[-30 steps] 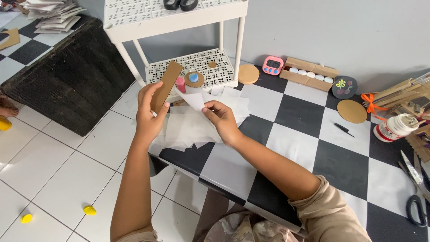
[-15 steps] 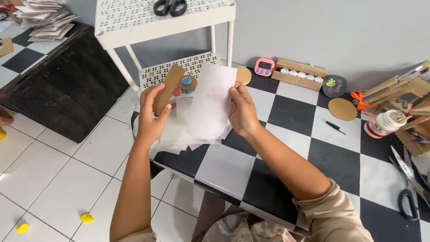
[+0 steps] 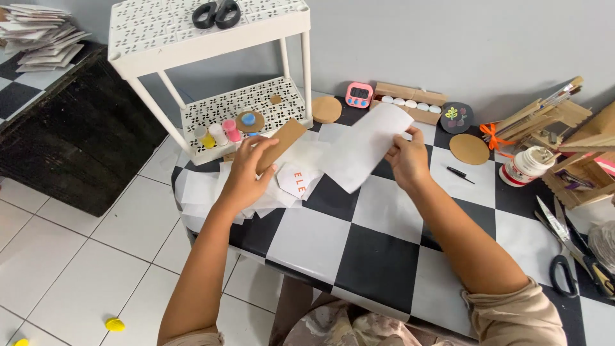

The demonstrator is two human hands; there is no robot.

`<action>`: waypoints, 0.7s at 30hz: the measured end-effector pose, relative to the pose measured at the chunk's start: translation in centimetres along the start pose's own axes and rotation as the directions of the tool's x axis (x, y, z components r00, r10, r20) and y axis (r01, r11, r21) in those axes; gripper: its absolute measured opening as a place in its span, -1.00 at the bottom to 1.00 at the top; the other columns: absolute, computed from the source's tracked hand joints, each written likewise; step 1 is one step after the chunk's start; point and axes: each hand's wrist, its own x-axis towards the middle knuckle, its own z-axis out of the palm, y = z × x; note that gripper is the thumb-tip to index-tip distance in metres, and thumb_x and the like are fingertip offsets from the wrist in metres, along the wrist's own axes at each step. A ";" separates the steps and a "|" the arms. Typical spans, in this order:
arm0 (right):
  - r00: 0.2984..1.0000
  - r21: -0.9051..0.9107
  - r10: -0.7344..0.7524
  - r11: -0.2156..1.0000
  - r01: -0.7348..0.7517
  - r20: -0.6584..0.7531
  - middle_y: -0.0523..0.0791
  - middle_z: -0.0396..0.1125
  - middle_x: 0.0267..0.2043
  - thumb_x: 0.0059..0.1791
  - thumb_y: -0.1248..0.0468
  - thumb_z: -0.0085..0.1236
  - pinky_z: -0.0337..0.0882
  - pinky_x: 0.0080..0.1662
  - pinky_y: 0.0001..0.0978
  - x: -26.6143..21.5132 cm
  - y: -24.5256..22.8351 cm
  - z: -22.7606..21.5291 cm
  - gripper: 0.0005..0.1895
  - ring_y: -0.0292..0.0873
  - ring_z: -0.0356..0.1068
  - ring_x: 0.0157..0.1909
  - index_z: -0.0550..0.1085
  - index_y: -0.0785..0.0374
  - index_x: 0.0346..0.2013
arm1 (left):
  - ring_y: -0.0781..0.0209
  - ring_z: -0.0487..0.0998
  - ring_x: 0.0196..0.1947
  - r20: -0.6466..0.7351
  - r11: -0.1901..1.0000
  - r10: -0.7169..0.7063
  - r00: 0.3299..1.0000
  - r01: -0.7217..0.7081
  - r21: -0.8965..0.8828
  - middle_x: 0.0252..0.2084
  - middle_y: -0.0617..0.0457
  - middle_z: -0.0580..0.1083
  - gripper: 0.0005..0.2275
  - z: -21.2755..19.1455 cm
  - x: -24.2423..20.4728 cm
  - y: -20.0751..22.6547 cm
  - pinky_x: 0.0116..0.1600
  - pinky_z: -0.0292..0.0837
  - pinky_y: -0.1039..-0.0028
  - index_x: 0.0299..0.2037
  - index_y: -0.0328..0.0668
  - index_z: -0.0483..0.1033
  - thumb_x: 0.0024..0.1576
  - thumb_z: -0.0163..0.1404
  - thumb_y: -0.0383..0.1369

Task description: The person is wrapping a piece of cardboard with white paper, folding the edges, and then using scissors to trim the excess paper.

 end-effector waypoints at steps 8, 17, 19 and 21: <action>0.972 -0.638 -0.205 0.765 0.088 -0.112 0.01 0.26 0.01 0.04 0.43 0.02 0.38 -0.04 -0.20 0.8 0.1 -8.3 -0.43 -0.09 0.28 -0.08 0.07 0.11 0.30 | -0.24 0.07 0.42 0.266 0.878 -0.212 0.940 0.064 0.474 0.40 -0.06 0.15 -0.51 3.8 1.5 1.0 0.36 -0.04 -0.16 0.28 0.22 0.36 0.13 0.08 -0.04; 0.836 -0.844 -0.401 0.227 0.486 0.374 -0.19 0.38 -0.06 -0.03 0.38 0.15 0.23 0.12 -0.20 -1.7 2.8 -6.1 -0.76 -0.09 0.34 0.05 0.50 0.01 -0.11 | -0.35 0.09 0.44 0.370 0.866 -0.326 0.870 0.119 0.485 0.50 -0.21 0.04 -0.18 3.8 2.0 2.7 0.38 0.01 -0.16 0.49 0.21 0.02 0.03 0.09 0.13; 0.792 -0.785 -0.367 0.211 0.582 0.488 -0.19 0.48 -0.16 -0.04 0.38 0.14 0.35 0.08 -0.23 -4.0 3.3 -4.0 -0.75 -0.12 0.45 -0.05 0.53 0.02 -0.10 | -0.29 0.14 0.43 0.375 0.867 -0.336 0.864 0.129 0.481 0.49 -0.19 0.05 -0.20 3.4 2.0 2.1 0.37 0.05 -0.13 0.50 0.25 0.00 0.05 0.09 0.09; 0.794 -0.726 -0.153 0.332 0.603 0.589 -0.04 0.50 -0.21 -0.04 0.44 0.07 0.42 0.01 -0.20 -6.9 2.9 -0.8 -0.77 0.01 0.49 -0.10 0.53 0.18 -0.12 | -0.24 0.25 0.37 0.357 0.867 -0.333 0.873 0.135 0.480 0.46 -0.12 0.12 -0.29 2.5 1.9 1.8 0.32 0.18 -0.06 0.47 0.27 0.08 0.08 0.08 -0.01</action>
